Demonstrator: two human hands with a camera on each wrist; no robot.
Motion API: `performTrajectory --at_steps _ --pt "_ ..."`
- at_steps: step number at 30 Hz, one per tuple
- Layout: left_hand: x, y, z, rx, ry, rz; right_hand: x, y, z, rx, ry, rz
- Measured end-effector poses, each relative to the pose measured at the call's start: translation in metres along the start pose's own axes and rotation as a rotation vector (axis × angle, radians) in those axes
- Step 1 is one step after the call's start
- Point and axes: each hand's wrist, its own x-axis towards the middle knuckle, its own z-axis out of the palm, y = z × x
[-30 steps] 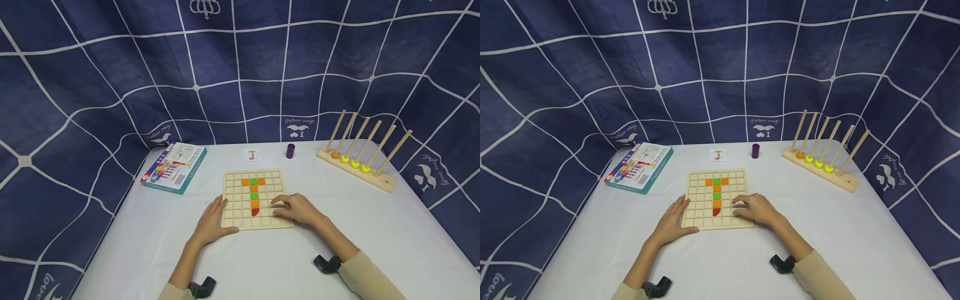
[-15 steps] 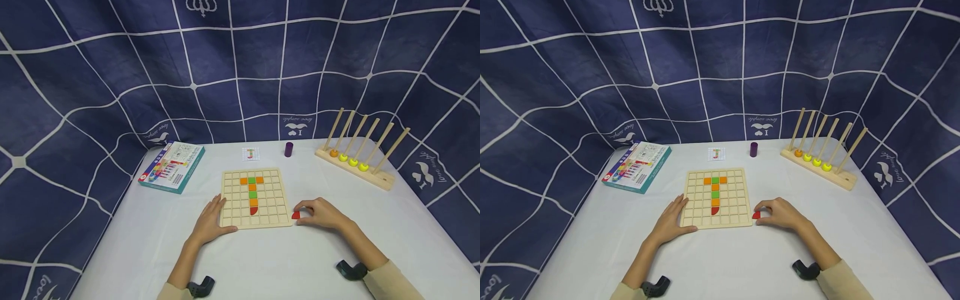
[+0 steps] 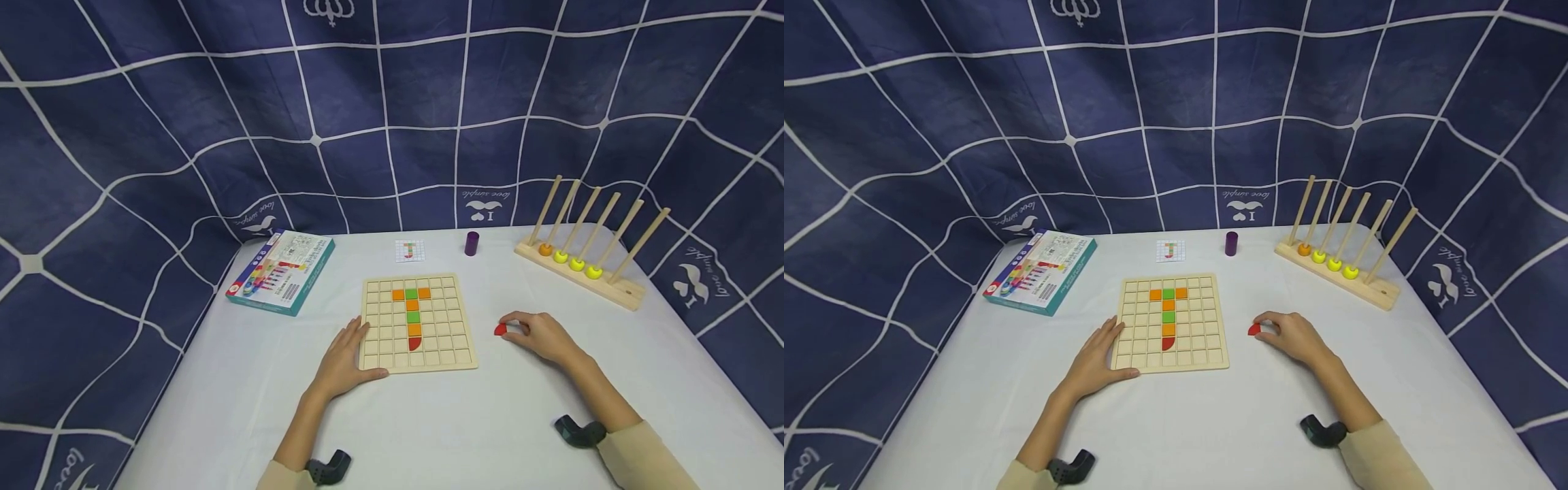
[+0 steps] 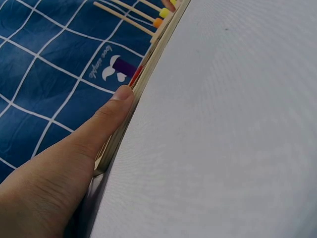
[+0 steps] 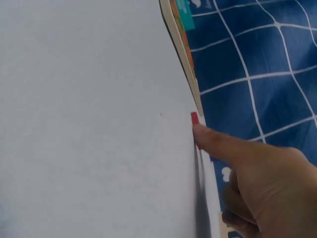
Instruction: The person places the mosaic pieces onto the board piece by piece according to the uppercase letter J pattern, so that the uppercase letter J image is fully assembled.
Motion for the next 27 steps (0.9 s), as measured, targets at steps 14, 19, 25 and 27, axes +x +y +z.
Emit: performTrajectory --at_steps 14,19,25,27 --pt "0.0009 -0.002 -0.0004 0.002 0.007 0.009 0.0011 -0.0006 0.0053 0.032 -0.007 0.004" --pt "0.0007 -0.0018 0.0007 -0.007 0.003 -0.001 0.0008 0.0001 0.0065 0.036 0.009 -0.014" --pt "0.0004 -0.0022 0.0016 -0.006 -0.001 -0.006 -0.0006 0.0041 0.0045 0.013 0.072 0.031" --pt "0.0002 -0.0022 0.0016 -0.009 0.002 -0.007 0.0 0.0039 0.0049 0.024 0.072 0.028"
